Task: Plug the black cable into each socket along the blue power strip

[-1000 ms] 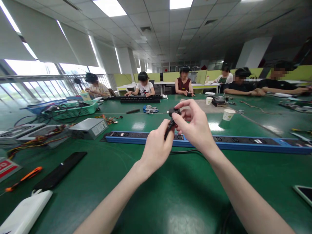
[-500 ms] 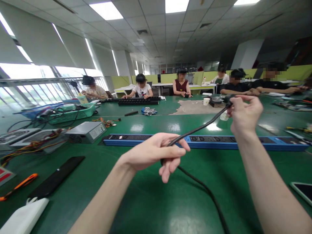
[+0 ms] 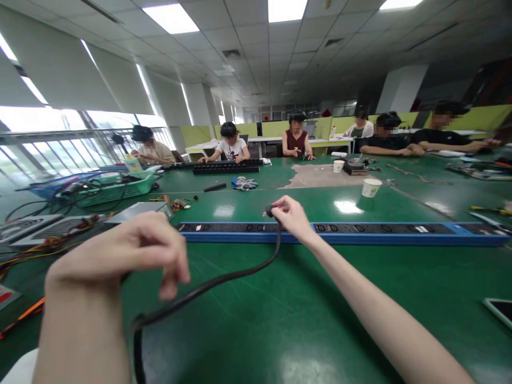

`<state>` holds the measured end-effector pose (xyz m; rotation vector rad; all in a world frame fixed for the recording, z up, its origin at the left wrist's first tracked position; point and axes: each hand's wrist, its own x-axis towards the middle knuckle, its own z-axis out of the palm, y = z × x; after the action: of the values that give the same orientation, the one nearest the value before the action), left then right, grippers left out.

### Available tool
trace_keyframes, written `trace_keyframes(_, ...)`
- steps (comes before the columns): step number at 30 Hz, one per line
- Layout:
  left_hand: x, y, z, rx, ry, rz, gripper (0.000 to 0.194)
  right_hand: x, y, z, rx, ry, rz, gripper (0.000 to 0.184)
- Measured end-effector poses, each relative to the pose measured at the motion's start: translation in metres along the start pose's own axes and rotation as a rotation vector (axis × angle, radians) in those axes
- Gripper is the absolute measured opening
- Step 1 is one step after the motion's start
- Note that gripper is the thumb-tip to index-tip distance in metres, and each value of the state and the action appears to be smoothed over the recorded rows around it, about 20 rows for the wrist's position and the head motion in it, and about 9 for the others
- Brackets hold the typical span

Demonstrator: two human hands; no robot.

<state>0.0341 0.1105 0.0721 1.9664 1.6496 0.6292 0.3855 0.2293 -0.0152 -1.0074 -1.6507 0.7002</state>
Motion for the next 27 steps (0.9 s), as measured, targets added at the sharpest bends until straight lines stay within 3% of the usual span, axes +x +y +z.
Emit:
trace_keyframes(6,0.087,-0.095,0.034,0.497,0.249,-0.201,0.045,0.034,0.001,0.099,-0.191,-0.28,0.026,0.026)
trace_keyframes(7,0.097,-0.112,0.039,0.553,0.282,-0.202,0.045,0.041,-0.001,0.111,-0.218,-0.307,0.037,0.026)
trace_keyframes(9,0.114,-0.14,0.051,0.54,0.354,-0.077,0.051,0.055,-0.005,0.132,-0.259,-0.331,0.062,0.025)
trace_keyframes(11,0.123,-0.159,0.066,0.527,0.391,-0.044,0.055,0.065,-0.005,0.148,-0.278,-0.331,0.1,0.025)
trace_keyframes(13,0.126,-0.17,0.083,0.522,0.44,-0.02,0.056,0.07,-0.004,0.161,-0.289,-0.334,0.136,0.025)
trace_keyframes(19,0.119,-0.182,0.121,0.498,0.748,0.073,0.048,0.074,-0.003,0.187,-0.412,-0.383,0.225,0.029)
trace_keyframes(27,0.114,-0.177,0.123,0.49,0.787,0.091,0.045,0.09,-0.027,0.207,-0.553,-0.404,0.248,0.041)
